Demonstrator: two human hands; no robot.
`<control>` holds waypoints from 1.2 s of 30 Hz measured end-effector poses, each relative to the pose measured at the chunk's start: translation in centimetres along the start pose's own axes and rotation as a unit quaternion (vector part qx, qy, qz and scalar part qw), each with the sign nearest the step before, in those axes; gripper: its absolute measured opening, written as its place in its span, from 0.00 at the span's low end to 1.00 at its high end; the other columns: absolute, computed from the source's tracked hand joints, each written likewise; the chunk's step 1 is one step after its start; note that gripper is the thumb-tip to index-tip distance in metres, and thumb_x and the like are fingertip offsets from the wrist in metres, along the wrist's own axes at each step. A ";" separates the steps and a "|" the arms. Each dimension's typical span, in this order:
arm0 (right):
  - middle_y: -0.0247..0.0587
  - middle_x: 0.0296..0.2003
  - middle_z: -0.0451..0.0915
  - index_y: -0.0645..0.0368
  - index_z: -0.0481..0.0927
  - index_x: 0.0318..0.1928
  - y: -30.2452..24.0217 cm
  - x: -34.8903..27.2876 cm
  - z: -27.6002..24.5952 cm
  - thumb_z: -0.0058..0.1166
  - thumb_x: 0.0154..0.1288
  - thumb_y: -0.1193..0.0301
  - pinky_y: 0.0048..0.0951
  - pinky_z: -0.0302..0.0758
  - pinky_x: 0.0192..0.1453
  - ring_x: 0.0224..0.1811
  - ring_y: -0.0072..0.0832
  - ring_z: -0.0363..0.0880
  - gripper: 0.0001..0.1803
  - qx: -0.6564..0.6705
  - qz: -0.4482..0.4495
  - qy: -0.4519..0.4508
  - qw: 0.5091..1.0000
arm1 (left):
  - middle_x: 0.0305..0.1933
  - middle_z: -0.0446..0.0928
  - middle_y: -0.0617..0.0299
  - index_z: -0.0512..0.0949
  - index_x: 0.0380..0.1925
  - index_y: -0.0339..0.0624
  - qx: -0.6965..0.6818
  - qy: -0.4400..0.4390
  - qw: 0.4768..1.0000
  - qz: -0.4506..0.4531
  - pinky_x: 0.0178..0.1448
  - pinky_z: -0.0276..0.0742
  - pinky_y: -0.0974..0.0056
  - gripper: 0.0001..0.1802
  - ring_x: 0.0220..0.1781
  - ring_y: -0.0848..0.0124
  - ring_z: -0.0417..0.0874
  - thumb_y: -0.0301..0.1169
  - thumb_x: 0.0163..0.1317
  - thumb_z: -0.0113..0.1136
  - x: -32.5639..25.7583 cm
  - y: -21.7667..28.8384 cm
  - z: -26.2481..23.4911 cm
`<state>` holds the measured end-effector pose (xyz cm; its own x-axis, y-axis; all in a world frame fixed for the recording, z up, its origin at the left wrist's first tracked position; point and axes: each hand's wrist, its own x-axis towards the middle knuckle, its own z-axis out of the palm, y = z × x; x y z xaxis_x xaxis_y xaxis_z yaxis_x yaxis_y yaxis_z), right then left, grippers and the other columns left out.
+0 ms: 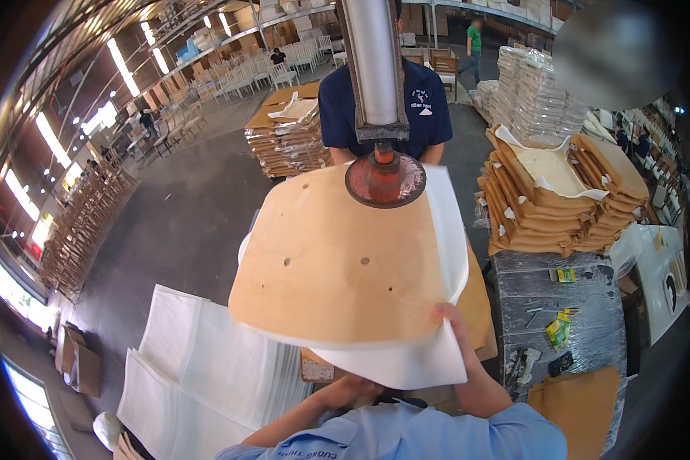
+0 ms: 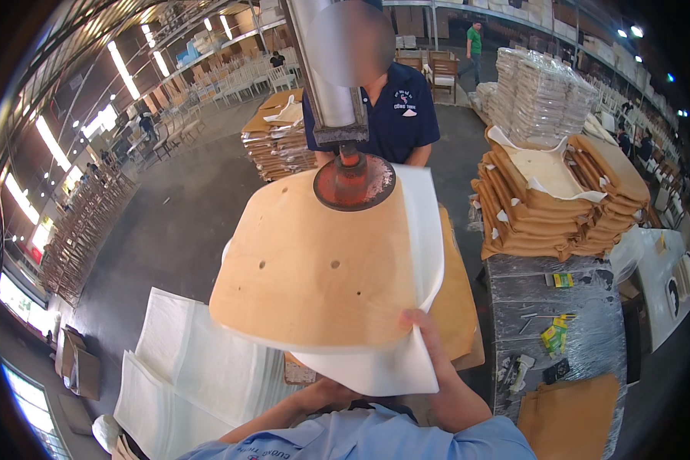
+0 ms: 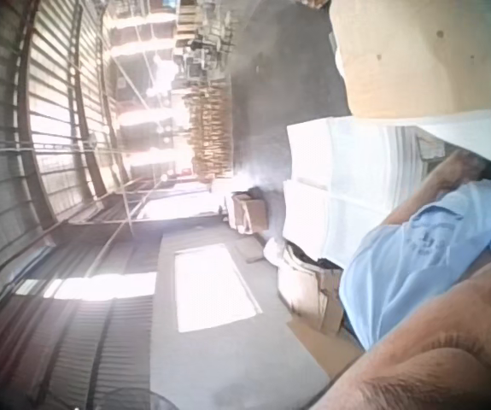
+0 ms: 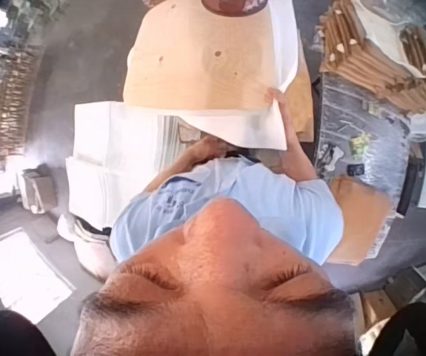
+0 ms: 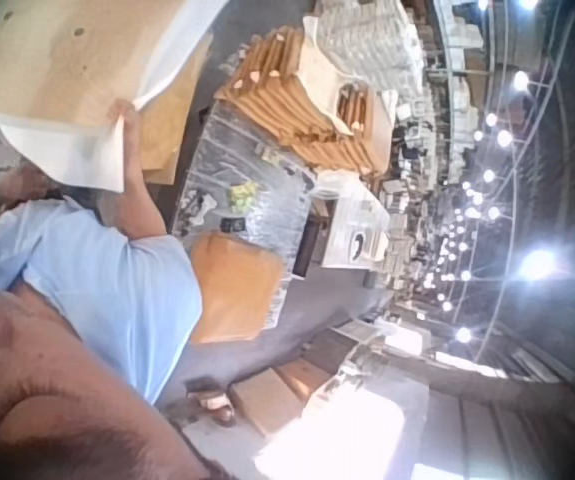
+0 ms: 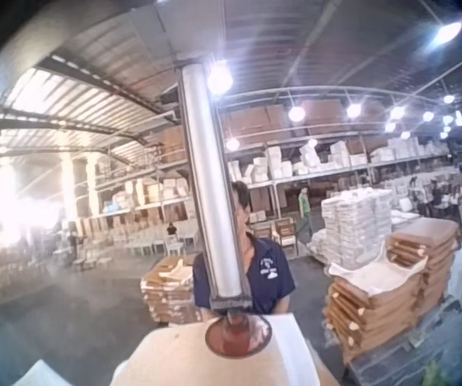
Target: The person assembles chair cushions by layering fabric and foam on a wooden frame, then uses a pneumatic staple gun to secure the fabric edges. The process is repeated for multiple cushions with a coworker assisting by applying adhesive and handing materials.
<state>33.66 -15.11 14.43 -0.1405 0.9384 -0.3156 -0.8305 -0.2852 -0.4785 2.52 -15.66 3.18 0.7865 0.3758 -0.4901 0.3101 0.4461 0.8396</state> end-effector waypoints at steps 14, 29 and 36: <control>0.53 0.63 0.87 0.65 0.76 0.75 -5.1 1.1 -3.3 0.64 0.65 0.60 0.47 0.84 0.69 0.62 0.46 0.88 0.40 -0.017 -0.110 0.022 0.994 | 0.81 0.75 0.56 0.68 0.82 0.43 -0.373 0.297 0.816 0.326 0.80 0.74 0.54 0.33 0.78 0.62 0.77 0.48 0.87 0.50 2.1 11.5 -8.7; 0.56 0.65 0.86 0.66 0.75 0.76 -7.9 1.7 -5.7 0.64 0.71 0.60 0.46 0.84 0.70 0.62 0.46 0.89 0.38 -0.054 -0.046 0.114 0.991 | 0.82 0.73 0.54 0.66 0.83 0.41 -0.367 0.269 0.800 0.390 0.81 0.75 0.53 0.40 0.79 0.59 0.77 0.61 0.88 0.42 -4.4 12.9 -12.7; 0.57 0.64 0.87 0.68 0.76 0.75 -12.0 3.5 -13.7 0.59 0.81 0.67 0.46 0.86 0.68 0.60 0.44 0.91 0.29 -0.183 0.003 0.148 0.972 | 0.71 0.83 0.47 0.71 0.78 0.34 -0.373 0.247 0.871 0.204 0.73 0.83 0.49 0.35 0.69 0.55 0.87 0.50 0.85 0.52 -0.2 6.2 -14.6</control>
<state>50.49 -11.07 7.79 0.0601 0.8548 -0.5154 -0.5758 -0.3921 -0.7174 -3.54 -1.08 5.09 0.3668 0.8480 -0.3826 -0.5187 0.5278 0.6725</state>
